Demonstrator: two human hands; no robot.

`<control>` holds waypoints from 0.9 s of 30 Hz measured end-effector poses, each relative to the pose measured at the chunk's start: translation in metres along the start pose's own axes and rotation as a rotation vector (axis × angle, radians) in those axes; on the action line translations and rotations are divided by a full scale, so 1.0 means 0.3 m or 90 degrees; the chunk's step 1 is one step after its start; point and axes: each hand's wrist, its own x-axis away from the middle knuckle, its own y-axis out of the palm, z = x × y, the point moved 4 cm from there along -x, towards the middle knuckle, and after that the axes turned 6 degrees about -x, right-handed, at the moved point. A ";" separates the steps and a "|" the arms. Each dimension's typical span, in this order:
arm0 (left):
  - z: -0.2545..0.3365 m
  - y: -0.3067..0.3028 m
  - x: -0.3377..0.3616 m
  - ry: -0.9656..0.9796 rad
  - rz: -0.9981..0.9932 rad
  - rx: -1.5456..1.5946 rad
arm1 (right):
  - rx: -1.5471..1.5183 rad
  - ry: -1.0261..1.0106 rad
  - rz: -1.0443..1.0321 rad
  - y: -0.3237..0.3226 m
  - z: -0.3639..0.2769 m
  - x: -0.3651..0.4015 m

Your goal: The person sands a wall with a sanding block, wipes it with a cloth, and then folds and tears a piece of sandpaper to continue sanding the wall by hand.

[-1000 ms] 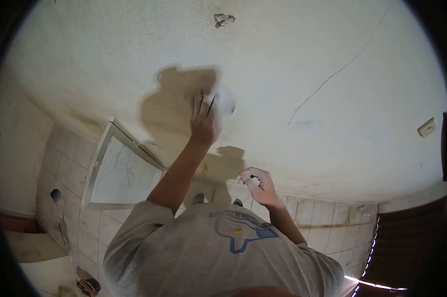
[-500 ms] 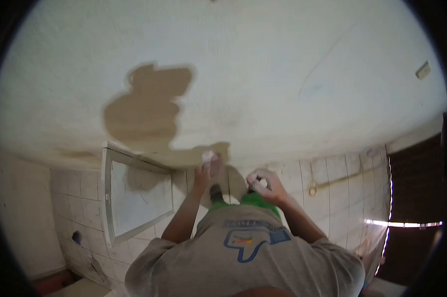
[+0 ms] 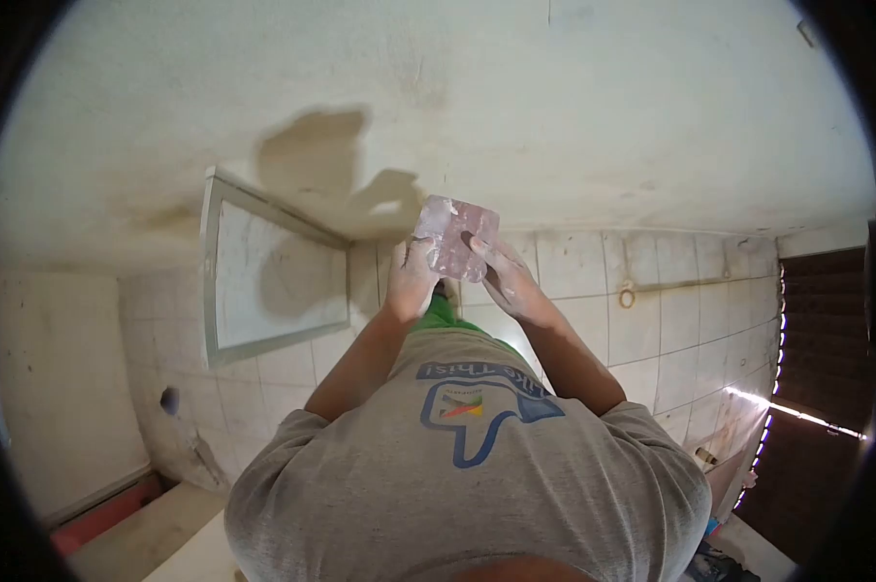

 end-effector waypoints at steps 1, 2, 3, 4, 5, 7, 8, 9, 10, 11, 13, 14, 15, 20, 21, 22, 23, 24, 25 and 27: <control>0.033 0.019 0.048 -0.036 -0.049 -0.029 | -0.040 0.005 0.010 -0.021 0.026 0.032; 0.039 0.014 0.080 -0.075 -0.097 -0.055 | -0.079 0.013 0.022 -0.049 0.067 0.055; -0.021 -0.045 0.076 -0.082 -0.115 -0.133 | -0.118 0.023 0.035 -0.070 0.100 0.083; -0.124 -0.135 0.051 -0.088 -0.134 -0.211 | -0.137 0.022 0.058 -0.087 0.119 0.111; -0.124 -0.137 0.078 -0.041 -0.127 -0.310 | -0.156 0.017 0.080 -0.103 0.128 0.139; -0.006 -0.042 0.178 0.111 -0.074 -0.528 | -0.187 -0.010 0.105 -0.127 0.119 0.162; 0.090 0.013 0.214 0.220 -0.033 -0.639 | -0.200 -0.025 0.113 -0.134 0.135 0.157; 0.145 0.045 0.231 0.322 -0.038 -0.664 | -0.212 -0.036 0.122 -0.146 0.145 0.163; 0.189 0.065 0.251 0.422 -0.041 -0.684 | -0.223 -0.045 0.135 -0.166 0.164 0.169; 0.211 0.077 0.258 0.527 -0.038 -0.697 | -0.228 -0.055 0.145 -0.191 0.186 0.158; 0.215 0.104 0.227 0.589 -0.130 -0.598 | -0.234 -0.075 0.150 -0.212 0.174 0.139; 0.229 0.118 0.203 0.618 -0.179 -0.554 | -0.245 -0.086 0.150 -0.216 0.162 0.119; 0.222 0.137 0.186 0.635 -0.206 -0.633 | -0.257 -0.097 0.152 -0.216 0.153 0.106; 0.112 0.028 -0.187 -0.127 -0.132 -0.443 | -0.259 -0.139 0.175 -0.222 0.071 0.048; 0.092 -0.010 -0.244 -0.197 -0.107 -0.377 | -0.250 -0.157 0.186 -0.217 0.048 0.029; 0.128 -0.015 -0.297 0.011 -0.133 -0.416 | -0.236 -0.158 0.201 -0.228 0.043 0.002; 0.159 -0.020 -0.333 0.216 -0.159 -0.448 | -0.226 -0.157 0.219 -0.245 0.050 -0.021; 0.183 0.019 -0.304 0.325 -0.212 -0.462 | -0.218 -0.152 0.241 -0.247 0.067 -0.039; 0.210 0.084 -0.220 0.432 -0.263 -0.471 | -0.230 -0.153 0.241 -0.224 0.078 -0.053; 0.249 0.095 -0.216 0.403 -0.397 -0.524 | -0.242 -0.160 0.227 -0.157 0.068 -0.124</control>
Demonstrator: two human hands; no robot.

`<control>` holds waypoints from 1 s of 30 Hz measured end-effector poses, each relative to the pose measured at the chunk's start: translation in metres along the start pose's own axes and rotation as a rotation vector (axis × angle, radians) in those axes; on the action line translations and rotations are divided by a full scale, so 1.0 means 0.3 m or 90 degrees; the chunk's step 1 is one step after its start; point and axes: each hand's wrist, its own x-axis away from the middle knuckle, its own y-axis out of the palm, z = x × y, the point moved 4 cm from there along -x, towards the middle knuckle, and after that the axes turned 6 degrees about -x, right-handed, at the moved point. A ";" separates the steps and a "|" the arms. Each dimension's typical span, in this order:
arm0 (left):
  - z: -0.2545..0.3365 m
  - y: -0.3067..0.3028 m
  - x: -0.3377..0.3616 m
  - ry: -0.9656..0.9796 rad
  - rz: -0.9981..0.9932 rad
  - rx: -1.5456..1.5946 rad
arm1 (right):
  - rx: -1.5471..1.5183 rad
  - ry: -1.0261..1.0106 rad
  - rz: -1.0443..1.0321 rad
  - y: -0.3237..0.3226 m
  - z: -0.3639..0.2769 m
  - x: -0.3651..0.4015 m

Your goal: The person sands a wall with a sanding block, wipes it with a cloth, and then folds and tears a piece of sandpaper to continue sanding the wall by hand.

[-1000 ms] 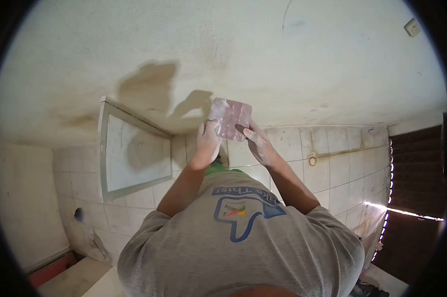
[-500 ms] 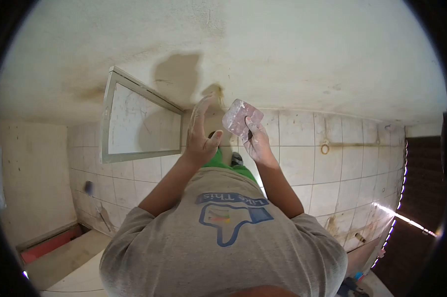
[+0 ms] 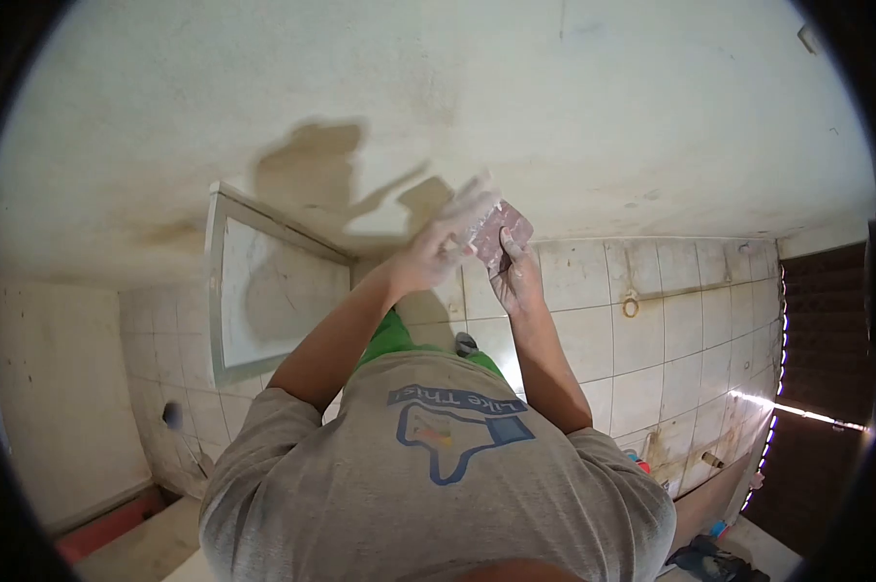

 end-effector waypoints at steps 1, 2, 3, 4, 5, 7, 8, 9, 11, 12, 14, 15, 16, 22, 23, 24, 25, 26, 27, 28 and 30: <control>-0.048 -0.022 -0.006 -0.101 -0.127 0.006 | 0.060 -0.021 0.020 0.027 0.013 -0.024; -0.156 -0.061 -0.010 -0.292 -0.199 0.156 | 0.117 -0.043 0.043 0.051 0.025 -0.042; -0.230 -0.102 -0.003 -0.483 -0.275 0.302 | 0.171 -0.068 0.068 0.073 0.037 -0.056; -0.272 -0.208 -0.014 -0.628 -0.214 0.124 | 0.210 -0.115 0.089 0.085 0.051 -0.074; -0.293 -0.284 -0.042 -0.564 -0.123 0.118 | 0.249 -0.165 0.107 0.087 0.061 -0.097; -0.307 -0.400 -0.023 -0.437 0.044 0.114 | 0.393 -0.290 0.149 0.143 0.044 -0.136; -0.290 -0.440 -0.019 -0.437 0.005 0.137 | 0.495 -0.366 0.174 0.194 0.018 -0.139; -0.251 -0.492 -0.022 -0.438 -0.037 0.157 | 0.597 -0.440 0.206 0.257 -0.002 -0.142; -0.256 -0.561 -0.015 -0.402 -0.146 0.205 | 0.673 -0.636 0.181 0.464 -0.057 -0.144; -0.298 -0.578 0.000 -0.369 -0.210 0.236 | 0.710 -0.707 0.162 0.576 -0.088 -0.137; -0.318 -0.610 0.025 -0.319 -0.302 0.245 | 0.747 -0.809 0.108 0.752 -0.109 -0.122; -0.312 -0.634 0.032 -0.302 -0.331 0.220 | 0.742 -0.842 0.072 0.833 -0.103 -0.120; -0.312 -0.657 0.024 -0.284 -0.357 0.193 | 0.736 -0.875 0.034 0.903 -0.094 -0.133; -0.352 -0.753 -0.021 -0.331 -0.430 0.316 | 0.838 -0.933 0.102 0.739 0.184 -0.403; -0.354 -0.752 -0.027 -0.325 -0.422 0.327 | 0.819 -0.926 0.130 0.664 0.228 -0.415; -0.361 -0.757 -0.029 -0.320 -0.422 0.330 | 0.816 -0.919 0.174 0.602 0.264 -0.429; -0.364 -0.775 -0.039 -0.316 -0.423 0.332 | 0.809 -0.910 0.218 0.571 0.291 -0.441; -0.370 -0.782 -0.034 -0.315 -0.422 0.332 | 0.800 -0.897 0.261 0.530 0.316 -0.447; -0.378 -0.785 -0.021 -0.348 -0.420 0.360 | 0.875 -0.939 0.217 0.542 0.319 -0.437; -0.384 -0.783 -0.012 -0.379 -0.417 0.387 | 0.951 -0.980 0.170 0.568 0.288 -0.429; -0.383 -0.779 -0.021 -0.382 -0.465 0.367 | 0.986 -1.076 0.101 0.672 0.206 -0.442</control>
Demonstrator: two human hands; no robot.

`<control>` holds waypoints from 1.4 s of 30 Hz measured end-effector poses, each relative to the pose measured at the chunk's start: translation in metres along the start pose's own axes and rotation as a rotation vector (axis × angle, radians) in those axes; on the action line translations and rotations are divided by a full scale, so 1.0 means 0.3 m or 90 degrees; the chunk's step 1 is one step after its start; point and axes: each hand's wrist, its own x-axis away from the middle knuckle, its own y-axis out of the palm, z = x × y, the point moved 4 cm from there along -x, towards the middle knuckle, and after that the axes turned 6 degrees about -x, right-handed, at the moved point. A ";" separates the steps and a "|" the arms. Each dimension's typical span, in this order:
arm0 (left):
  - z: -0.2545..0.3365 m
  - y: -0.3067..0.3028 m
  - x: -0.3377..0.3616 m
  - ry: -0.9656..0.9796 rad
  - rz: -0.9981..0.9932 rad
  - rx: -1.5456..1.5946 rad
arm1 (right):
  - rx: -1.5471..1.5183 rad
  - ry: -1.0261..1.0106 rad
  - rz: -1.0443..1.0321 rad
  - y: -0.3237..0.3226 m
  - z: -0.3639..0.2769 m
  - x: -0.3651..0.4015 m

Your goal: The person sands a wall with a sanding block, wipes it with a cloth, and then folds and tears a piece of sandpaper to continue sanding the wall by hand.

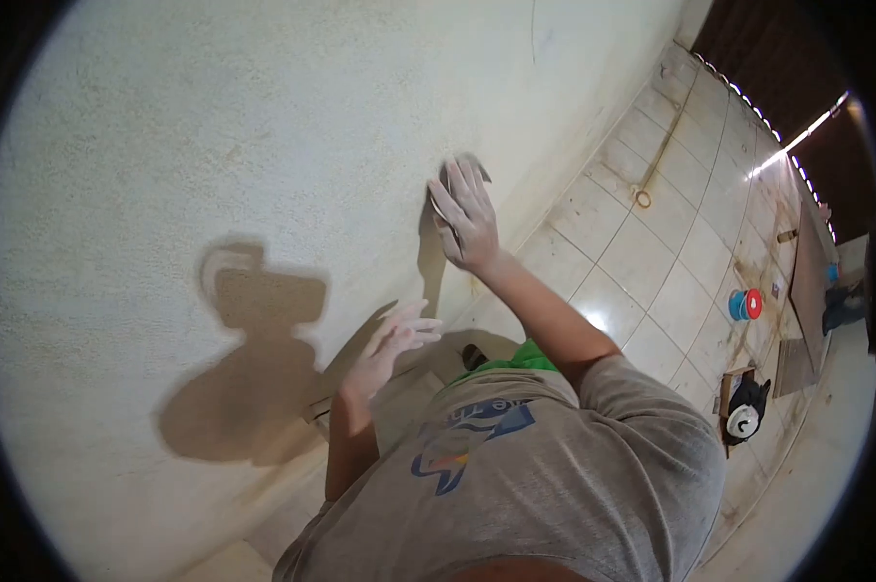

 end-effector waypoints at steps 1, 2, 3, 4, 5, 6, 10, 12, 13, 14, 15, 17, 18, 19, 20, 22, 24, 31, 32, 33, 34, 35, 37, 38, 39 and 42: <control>0.006 0.005 -0.009 -0.006 -0.036 -0.063 | -0.009 -0.033 0.012 -0.007 -0.005 -0.083; 0.013 0.011 -0.017 -0.013 -0.071 -0.124 | -0.018 -0.067 0.024 -0.019 -0.016 -0.164; 0.027 0.013 -0.021 -0.008 -0.071 -0.149 | -0.046 -0.088 0.062 -0.031 -0.035 -0.235; 0.031 0.023 -0.028 0.003 -0.069 -0.171 | -0.075 -0.115 0.097 -0.047 -0.059 -0.297; 0.044 0.026 -0.032 0.012 -0.065 -0.194 | -0.106 -0.141 0.134 -0.054 -0.077 -0.349; 0.055 0.032 -0.036 0.035 -0.066 -0.192 | -0.123 -0.183 0.168 -0.059 -0.094 -0.376; 0.087 0.061 -0.032 0.079 -0.064 -0.170 | -0.188 -0.052 0.131 -0.017 -0.113 -0.347; 0.085 0.076 -0.029 0.069 -0.057 -0.159 | -0.081 -0.042 0.084 0.027 -0.029 -0.250; 0.078 0.080 -0.029 0.062 -0.052 -0.160 | -0.096 -0.015 0.090 0.031 0.000 -0.223; 0.070 0.081 -0.032 0.056 -0.048 -0.161 | -0.110 0.014 0.097 0.032 0.023 -0.196; 0.059 0.084 -0.031 0.058 -0.038 -0.147 | -0.123 0.041 0.105 0.026 0.038 -0.170; 0.025 0.087 -0.017 0.063 -0.023 -0.120 | -0.128 0.064 0.068 0.016 0.046 -0.105; 0.017 0.088 -0.008 0.063 -0.009 -0.100 | -0.133 0.072 0.046 0.013 0.055 -0.069; 0.009 0.092 -0.003 0.063 0.003 -0.079 | -0.137 0.079 0.024 0.006 0.062 -0.034; 0.003 0.096 0.000 0.065 0.015 -0.058 | -0.104 0.079 0.004 -0.005 0.064 0.000; -0.009 0.103 -0.009 0.058 0.032 -0.045 | -0.035 0.081 -0.030 -0.026 0.078 0.039; -0.015 0.117 -0.018 0.065 0.041 -0.035 | -0.044 0.067 -0.069 -0.042 0.074 0.053; -0.031 0.136 -0.036 0.058 0.087 -0.030 | -0.116 0.042 -0.132 -0.035 0.035 0.013; -0.030 0.137 -0.039 0.061 0.092 -0.029 | -0.119 0.038 -0.128 -0.031 0.040 0.013; -0.028 0.140 -0.045 0.063 0.097 -0.028 | -0.120 0.040 -0.136 -0.024 0.055 0.018; -0.024 0.143 -0.049 0.067 0.099 -0.032 | -0.121 0.042 -0.145 -0.018 0.072 0.025; -0.020 0.146 -0.047 0.069 0.101 -0.036 | -0.123 0.045 -0.154 -0.016 0.084 0.030; -0.018 0.153 -0.052 0.070 0.106 -0.038 | -0.120 0.023 -0.151 -0.021 0.096 0.028; -0.018 0.158 -0.050 0.068 0.109 -0.037 | -0.119 0.013 -0.149 -0.024 0.095 0.026; -0.021 0.163 -0.050 0.065 0.112 -0.035 | -0.098 0.008 -0.159 -0.029 0.092 0.021; -0.005 0.189 -0.042 0.069 0.104 -0.010 | -0.044 -0.008 -0.174 -0.041 0.080 0.011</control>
